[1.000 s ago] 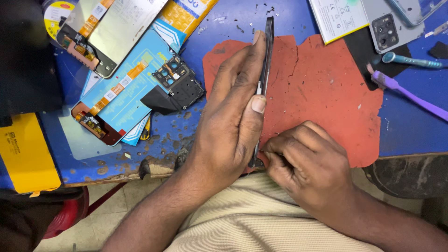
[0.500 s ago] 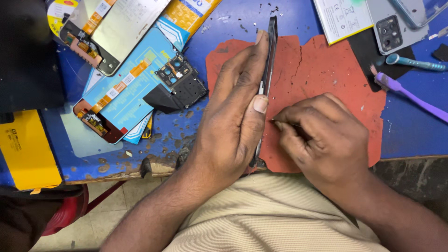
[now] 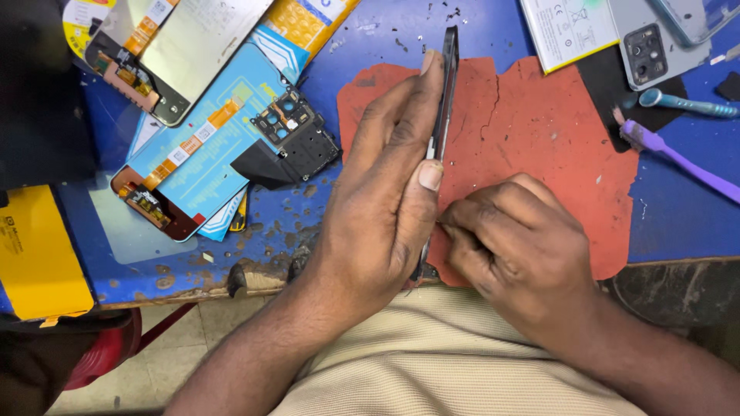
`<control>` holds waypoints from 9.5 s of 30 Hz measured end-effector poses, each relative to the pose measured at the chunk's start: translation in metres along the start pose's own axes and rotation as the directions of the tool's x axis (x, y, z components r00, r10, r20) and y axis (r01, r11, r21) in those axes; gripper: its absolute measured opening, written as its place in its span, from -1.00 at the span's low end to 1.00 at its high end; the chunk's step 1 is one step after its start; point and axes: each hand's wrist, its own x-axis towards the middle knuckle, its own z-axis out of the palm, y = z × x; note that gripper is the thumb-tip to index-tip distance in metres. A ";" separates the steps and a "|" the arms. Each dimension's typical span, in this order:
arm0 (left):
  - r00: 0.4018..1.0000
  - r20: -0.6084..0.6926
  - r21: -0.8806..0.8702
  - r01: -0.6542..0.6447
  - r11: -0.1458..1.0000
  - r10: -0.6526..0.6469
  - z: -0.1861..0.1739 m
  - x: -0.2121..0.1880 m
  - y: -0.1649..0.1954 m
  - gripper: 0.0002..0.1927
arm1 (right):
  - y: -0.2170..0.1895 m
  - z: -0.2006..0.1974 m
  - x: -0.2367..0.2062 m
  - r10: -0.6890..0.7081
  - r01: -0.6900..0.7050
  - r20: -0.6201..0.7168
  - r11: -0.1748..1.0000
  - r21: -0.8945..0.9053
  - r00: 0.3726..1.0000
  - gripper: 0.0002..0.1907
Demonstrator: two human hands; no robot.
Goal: The person removes the battery from an opened smartphone and sets it on the workbench, then peels old adhesive residue from the phone frame by hand, scrapes the frame with a small blade, and brushes debris off the frame with a purple brush while holding the frame upright.
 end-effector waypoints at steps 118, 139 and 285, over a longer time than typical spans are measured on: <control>0.969 0.074 -0.225 -0.216 0.950 0.238 -0.002 -0.032 0.010 0.06 | 0.018 -0.017 -0.001 0.064 -0.070 -0.057 0.991 -0.110 0.996 -0.82; 0.962 0.045 -0.135 -0.261 0.956 0.269 -0.001 -0.028 0.009 0.07 | 0.016 -0.017 -0.006 0.047 -0.049 -0.032 0.997 -0.062 0.998 -0.84; 0.988 0.139 -0.322 -0.019 0.947 0.067 0.013 -0.048 0.008 -0.62 | -0.003 -0.018 -0.034 0.057 -0.058 0.020 0.998 0.015 0.998 -0.78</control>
